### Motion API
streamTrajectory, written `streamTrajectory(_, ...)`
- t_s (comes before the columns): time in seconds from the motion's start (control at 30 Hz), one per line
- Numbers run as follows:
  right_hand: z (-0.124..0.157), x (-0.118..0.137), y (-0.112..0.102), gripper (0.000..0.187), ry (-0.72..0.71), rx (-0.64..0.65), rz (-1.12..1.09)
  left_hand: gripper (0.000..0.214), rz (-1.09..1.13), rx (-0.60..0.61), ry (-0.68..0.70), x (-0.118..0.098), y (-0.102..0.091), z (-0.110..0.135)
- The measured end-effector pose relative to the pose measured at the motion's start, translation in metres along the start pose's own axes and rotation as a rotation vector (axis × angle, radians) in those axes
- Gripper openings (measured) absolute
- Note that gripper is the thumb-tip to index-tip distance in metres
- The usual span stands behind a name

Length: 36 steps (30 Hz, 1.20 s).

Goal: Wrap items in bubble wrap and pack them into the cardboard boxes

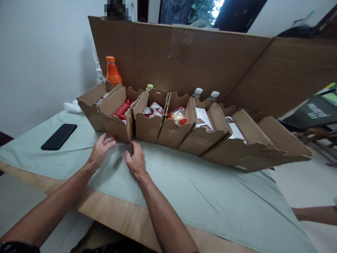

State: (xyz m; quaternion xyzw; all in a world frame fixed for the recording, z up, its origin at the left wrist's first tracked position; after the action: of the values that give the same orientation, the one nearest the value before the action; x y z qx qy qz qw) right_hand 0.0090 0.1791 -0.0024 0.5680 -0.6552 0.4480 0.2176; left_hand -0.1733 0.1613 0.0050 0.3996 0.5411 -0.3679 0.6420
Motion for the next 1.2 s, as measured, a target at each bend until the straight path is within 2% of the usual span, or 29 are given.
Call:
streamTrajectory(0.1, 0.000, -0.006, -0.002, 0.042, 0.029, -0.021, -0.004, 0.075, 0.066, 0.022, -0.013, -0.003, 0.016, 0.005)
streamTrajectory(0.33, -0.002, -0.005, -0.003, 0.036, 0.033, -0.022, -0.028, 0.041, 0.196, 0.071, -0.028, -0.017, 0.050, 0.012)
streamTrajectory(0.53, -0.004, 0.000, -0.004, 0.035, 0.016, -0.017, -0.039, 0.041, 0.245, 0.056, -0.036, -0.019, 0.067, 0.001)
streamTrajectory(0.77, -0.004, 0.000, -0.005, 0.032, 0.021, -0.025, -0.040, 0.042, 0.199, 0.001, -0.042, -0.016, 0.074, -0.016)
streamTrajectory(0.87, -0.004, -0.002, -0.005, 0.032, 0.025, -0.026, -0.049, 0.046, 0.130, -0.025, -0.018, -0.016, 0.065, -0.006)
streamTrajectory(0.97, -0.004, -0.004, -0.004, 0.031, 0.030, -0.023, -0.063, 0.063, 0.024, -0.067, 0.087, -0.033, 0.039, 0.005)
streamTrajectory(1.03, -0.004, -0.004, -0.005, 0.030, 0.031, -0.023, -0.072, 0.070, -0.177, -0.144, 0.298, -0.066, 0.013, 0.007)
streamTrajectory(1.13, -0.004, -0.003, -0.006, 0.029, 0.030, -0.025, -0.080, 0.070, -0.587, -0.315, 0.665, -0.130, -0.019, 0.001)
streamTrajectory(1.2, -0.004, -0.003, -0.007, 0.028, 0.029, -0.026, -0.083, 0.067, -0.781, -0.357, 0.750, -0.161, -0.032, -0.017)
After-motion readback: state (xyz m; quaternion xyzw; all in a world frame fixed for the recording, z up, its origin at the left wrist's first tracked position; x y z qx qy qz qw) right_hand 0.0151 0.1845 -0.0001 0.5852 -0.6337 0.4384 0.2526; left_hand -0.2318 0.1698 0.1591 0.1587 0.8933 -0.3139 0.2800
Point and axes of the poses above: each hand's wrist, its own z-axis away from the middle knuckle, its own y-axis out of the palm, x = y × z, the point moved 8 cm from there along -z, towards the middle knuckle, and after that the axes turned 8 degrees about -y, right-handed, at the moved point
